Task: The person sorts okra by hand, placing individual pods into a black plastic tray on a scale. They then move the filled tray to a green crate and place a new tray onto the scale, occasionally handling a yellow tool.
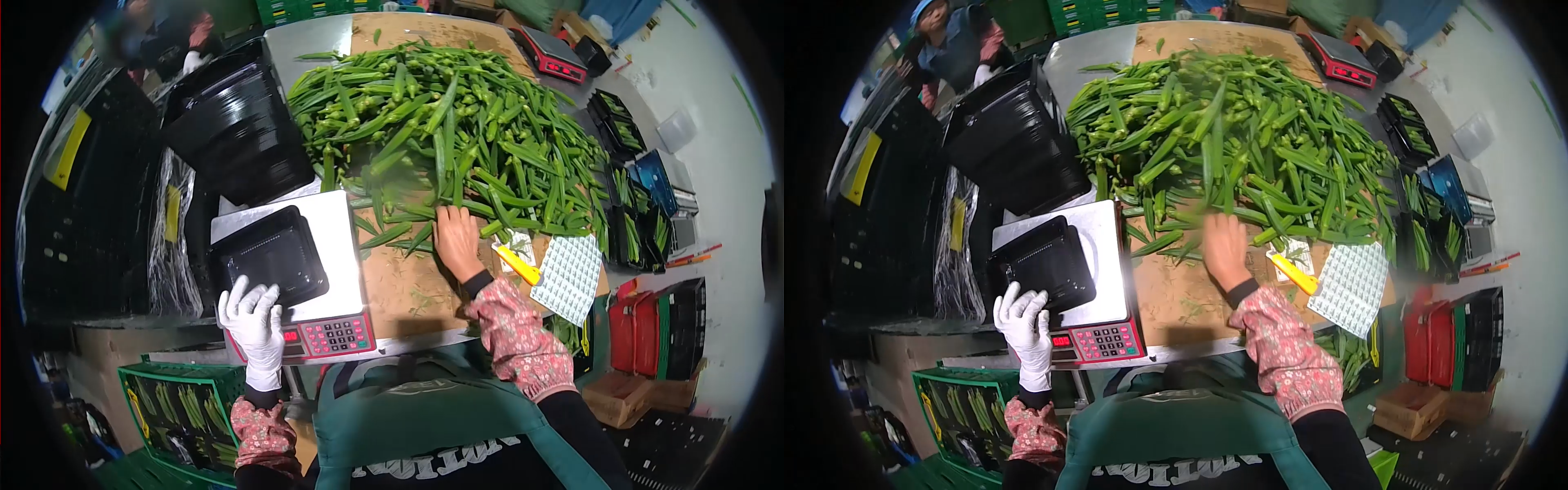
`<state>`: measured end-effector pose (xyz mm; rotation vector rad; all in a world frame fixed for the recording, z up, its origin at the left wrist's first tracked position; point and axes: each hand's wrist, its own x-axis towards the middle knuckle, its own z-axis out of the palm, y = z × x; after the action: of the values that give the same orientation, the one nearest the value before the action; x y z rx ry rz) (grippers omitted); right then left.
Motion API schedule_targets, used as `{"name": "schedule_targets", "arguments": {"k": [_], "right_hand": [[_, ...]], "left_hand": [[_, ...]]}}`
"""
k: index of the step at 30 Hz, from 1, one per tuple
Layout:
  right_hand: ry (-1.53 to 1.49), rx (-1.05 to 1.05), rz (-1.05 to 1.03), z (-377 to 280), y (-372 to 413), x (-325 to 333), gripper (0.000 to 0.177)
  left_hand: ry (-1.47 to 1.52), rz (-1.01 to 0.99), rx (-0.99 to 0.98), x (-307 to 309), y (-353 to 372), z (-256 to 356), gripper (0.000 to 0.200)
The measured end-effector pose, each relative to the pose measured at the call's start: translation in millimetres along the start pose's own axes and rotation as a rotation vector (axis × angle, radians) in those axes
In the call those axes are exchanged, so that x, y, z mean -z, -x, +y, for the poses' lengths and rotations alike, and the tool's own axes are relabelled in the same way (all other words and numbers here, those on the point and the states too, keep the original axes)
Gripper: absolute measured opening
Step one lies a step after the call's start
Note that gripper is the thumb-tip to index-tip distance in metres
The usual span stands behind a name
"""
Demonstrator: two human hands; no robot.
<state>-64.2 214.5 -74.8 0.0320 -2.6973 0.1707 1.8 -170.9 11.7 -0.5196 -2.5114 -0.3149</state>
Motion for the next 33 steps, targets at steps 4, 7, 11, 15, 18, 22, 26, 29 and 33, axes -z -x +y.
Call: {"name": "schedule_targets", "arguments": {"k": [4,7,11,15,18,22,26,29,33], "right_hand": [[0.027,0.107,-0.120,13,-13,-4,0.015],[-0.419,-0.005,-0.168,1,1,38,0.024],[-0.839,0.026,-0.341,-49,46,109,0.025],[-0.828,-0.273,-0.423,-20,35,107,0.035],[-0.265,-0.316,-0.103,36,7,30,0.037],[-0.150,-0.432,-0.113,45,-27,0,0.036],[-0.273,-0.443,-0.091,35,-10,28,0.029],[-0.608,-0.358,-0.277,16,37,65,0.030],[-0.872,-0.186,-0.416,10,45,103,0.028]], "left_hand": [[0.331,0.174,0.121,17,-14,45,0.051],[0.880,-0.109,0.245,5,-21,115,0.035],[1.724,-0.288,0.800,-87,4,178,0.041],[2.120,-0.364,1.159,-74,-20,169,0.029],[1.968,-0.481,1.285,-76,-23,171,0.024],[1.948,-0.512,1.258,-77,-35,185,0.028],[2.086,-0.368,1.153,-93,-50,198,0.045],[2.248,-0.422,1.239,-115,-49,205,0.046],[2.324,-0.496,1.297,-122,-47,211,0.042]]}}
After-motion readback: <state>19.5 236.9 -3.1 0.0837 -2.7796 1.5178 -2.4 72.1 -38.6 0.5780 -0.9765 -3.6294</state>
